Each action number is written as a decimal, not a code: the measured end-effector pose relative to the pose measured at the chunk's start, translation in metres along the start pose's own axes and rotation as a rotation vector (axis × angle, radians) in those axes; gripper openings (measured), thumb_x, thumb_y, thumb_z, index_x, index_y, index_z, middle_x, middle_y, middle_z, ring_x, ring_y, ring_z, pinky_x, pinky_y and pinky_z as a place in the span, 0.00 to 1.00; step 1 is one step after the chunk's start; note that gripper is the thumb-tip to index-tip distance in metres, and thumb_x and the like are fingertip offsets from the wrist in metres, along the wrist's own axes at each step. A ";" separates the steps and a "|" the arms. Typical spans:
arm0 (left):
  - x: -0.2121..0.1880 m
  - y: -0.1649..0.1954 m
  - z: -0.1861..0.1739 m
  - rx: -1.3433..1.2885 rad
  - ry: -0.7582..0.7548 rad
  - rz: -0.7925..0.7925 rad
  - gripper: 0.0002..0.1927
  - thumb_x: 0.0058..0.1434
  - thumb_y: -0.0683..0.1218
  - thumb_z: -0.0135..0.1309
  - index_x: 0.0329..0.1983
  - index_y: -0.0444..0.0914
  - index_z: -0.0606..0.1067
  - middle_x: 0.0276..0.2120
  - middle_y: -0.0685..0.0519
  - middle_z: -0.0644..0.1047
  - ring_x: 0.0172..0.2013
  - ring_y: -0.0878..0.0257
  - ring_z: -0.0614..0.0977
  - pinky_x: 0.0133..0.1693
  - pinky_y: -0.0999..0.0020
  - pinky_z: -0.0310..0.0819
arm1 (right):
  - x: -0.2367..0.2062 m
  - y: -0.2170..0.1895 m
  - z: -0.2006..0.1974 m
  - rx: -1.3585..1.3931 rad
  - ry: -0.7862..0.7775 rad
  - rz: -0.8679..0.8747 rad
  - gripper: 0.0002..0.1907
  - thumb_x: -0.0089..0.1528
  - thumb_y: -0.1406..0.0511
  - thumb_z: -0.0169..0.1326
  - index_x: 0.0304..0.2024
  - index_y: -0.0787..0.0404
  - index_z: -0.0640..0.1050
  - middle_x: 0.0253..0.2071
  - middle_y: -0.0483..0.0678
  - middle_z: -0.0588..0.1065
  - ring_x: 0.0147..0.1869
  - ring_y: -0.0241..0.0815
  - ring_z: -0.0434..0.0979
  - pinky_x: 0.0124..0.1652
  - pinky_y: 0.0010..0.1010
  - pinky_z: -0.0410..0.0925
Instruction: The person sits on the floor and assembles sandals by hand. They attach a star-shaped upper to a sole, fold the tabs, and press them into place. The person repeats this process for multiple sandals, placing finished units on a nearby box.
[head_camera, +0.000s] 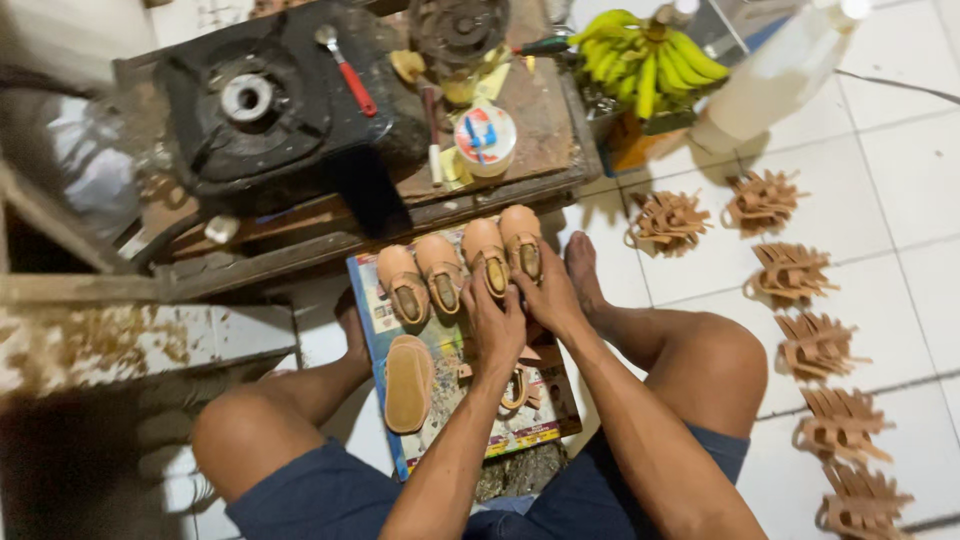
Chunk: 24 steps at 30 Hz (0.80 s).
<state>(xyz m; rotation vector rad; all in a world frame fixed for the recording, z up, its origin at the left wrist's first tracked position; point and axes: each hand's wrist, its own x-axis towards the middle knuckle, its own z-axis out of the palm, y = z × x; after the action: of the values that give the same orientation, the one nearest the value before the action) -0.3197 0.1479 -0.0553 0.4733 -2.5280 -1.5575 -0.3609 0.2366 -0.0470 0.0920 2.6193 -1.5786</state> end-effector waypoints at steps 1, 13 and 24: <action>-0.001 -0.003 -0.005 0.035 0.040 0.031 0.29 0.66 0.47 0.53 0.70 0.37 0.62 0.63 0.39 0.65 0.65 0.42 0.67 0.64 0.50 0.62 | -0.001 0.000 0.001 -0.029 -0.007 0.011 0.39 0.60 0.61 0.61 0.69 0.69 0.61 0.62 0.67 0.68 0.66 0.61 0.70 0.62 0.41 0.64; 0.007 -0.025 -0.058 0.468 -0.096 -0.041 0.42 0.58 0.44 0.55 0.73 0.32 0.51 0.67 0.33 0.59 0.63 0.36 0.64 0.57 0.47 0.68 | -0.008 -0.010 0.006 0.000 -0.089 0.048 0.43 0.58 0.60 0.60 0.71 0.66 0.59 0.63 0.65 0.70 0.66 0.59 0.72 0.62 0.40 0.65; 0.007 -0.014 -0.068 0.311 0.023 0.145 0.32 0.66 0.47 0.54 0.71 0.33 0.60 0.63 0.35 0.69 0.61 0.38 0.71 0.59 0.50 0.66 | -0.009 -0.012 0.006 -0.086 -0.040 0.033 0.43 0.58 0.57 0.62 0.70 0.66 0.60 0.63 0.66 0.69 0.65 0.59 0.72 0.62 0.41 0.64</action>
<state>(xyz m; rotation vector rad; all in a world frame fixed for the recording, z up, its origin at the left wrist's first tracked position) -0.3048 0.0820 -0.0367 0.3297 -2.7283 -1.1088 -0.3531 0.2257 -0.0385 0.0967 2.6369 -1.4397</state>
